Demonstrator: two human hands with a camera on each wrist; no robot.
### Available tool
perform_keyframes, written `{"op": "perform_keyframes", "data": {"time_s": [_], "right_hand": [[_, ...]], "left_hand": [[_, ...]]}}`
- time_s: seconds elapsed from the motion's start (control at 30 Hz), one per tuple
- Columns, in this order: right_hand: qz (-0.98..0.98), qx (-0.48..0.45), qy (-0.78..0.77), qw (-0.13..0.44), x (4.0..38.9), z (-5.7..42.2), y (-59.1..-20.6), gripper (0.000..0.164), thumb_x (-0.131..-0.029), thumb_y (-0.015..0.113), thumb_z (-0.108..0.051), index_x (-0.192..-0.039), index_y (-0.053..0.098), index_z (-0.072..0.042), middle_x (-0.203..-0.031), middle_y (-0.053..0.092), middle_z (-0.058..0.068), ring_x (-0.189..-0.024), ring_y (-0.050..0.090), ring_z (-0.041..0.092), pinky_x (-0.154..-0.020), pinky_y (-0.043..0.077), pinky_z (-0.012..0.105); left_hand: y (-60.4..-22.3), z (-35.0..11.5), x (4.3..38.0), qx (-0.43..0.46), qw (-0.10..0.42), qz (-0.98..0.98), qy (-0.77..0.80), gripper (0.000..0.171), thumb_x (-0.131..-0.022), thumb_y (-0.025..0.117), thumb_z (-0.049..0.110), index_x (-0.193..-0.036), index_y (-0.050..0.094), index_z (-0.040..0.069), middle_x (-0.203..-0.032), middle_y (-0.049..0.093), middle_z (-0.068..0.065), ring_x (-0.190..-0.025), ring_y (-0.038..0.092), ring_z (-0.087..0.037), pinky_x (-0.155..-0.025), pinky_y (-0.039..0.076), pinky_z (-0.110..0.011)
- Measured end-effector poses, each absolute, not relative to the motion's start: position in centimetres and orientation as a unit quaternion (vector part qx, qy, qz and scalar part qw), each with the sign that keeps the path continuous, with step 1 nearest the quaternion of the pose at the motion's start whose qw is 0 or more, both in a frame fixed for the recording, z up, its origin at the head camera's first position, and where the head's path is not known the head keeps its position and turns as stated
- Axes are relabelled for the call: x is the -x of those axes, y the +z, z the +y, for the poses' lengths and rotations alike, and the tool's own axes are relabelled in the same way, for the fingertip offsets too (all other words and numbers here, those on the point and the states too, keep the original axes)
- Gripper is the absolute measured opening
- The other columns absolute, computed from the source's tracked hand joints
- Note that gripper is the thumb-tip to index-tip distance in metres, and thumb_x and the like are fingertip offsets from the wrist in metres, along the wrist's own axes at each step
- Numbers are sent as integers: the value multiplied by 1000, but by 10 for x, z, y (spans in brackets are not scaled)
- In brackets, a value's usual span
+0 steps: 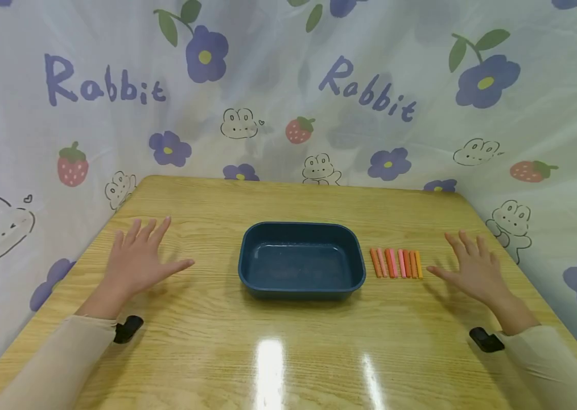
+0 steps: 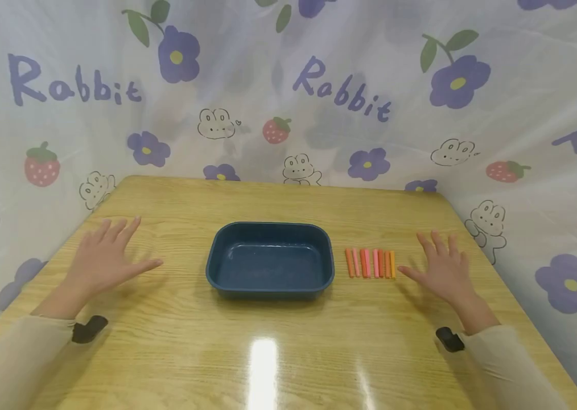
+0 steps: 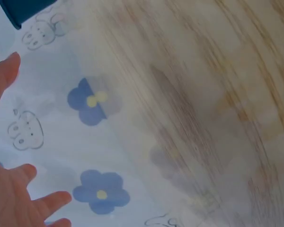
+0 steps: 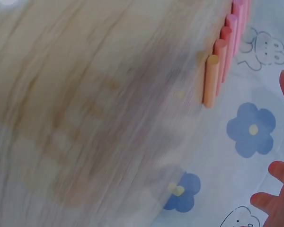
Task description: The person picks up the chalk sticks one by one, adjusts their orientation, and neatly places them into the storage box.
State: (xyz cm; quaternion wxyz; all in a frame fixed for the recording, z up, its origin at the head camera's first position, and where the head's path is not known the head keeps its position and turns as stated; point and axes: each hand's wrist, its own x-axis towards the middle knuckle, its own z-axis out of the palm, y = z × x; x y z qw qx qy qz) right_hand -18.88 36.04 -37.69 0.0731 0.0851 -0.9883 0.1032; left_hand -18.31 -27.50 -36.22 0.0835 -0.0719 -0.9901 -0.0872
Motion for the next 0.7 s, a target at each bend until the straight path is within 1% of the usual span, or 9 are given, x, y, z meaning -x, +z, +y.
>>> {"op": "perform_keyframes", "data": {"time_s": [0.13,0.27,0.37,0.5,0.6,0.7], "right_hand": [[-986,-77,140,53,192,357,-378,94,-84,58,-56,-149,13,-5,-148,7,30,-130,-8,54,-86,10,79],[-982,-70,166,47,195,354,-378,95,-84,59,-54,-148,12,-3,-147,8,31,-130,-4,56,-84,12,80],[-979,-67,186,46,197,351,-378,95,-84,61,-52,-147,13,0,-146,10,33,-129,-1,57,-84,12,80],[-975,-68,209,43,199,346,-377,95,-85,62,-49,-146,14,4,-145,10,36,-128,1,58,-89,10,78],[-971,-69,225,40,201,343,-377,94,-85,63,-47,-145,14,6,-144,10,37,-127,4,60,-91,10,77],[-967,-64,244,34,203,341,-378,94,-85,64,-44,-145,13,7,-143,10,38,-126,6,60,-92,11,76]], "left_hand": [[-359,-270,184,75,94,-987,-106,112,-71,57,74,-150,13,9,-141,28,-32,-130,13,-52,-102,5,-67],[-356,-264,185,74,95,-983,-140,113,-69,62,72,-150,15,7,-139,29,-34,-128,16,-54,-99,12,-68],[-354,-261,187,69,90,-979,-170,114,-69,64,70,-150,14,8,-140,28,-34,-128,17,-53,-97,16,-69],[-354,-258,191,62,84,-974,-202,115,-68,67,68,-150,12,8,-141,27,-33,-126,20,-54,-97,16,-69],[-354,-256,193,56,81,-967,-234,116,-68,70,64,-150,11,9,-140,32,-31,-124,23,-55,-97,17,-68],[-355,-253,195,50,75,-956,-278,116,-67,73,61,-151,9,12,-137,36,-28,-123,23,-56,-93,22,-69]]}}
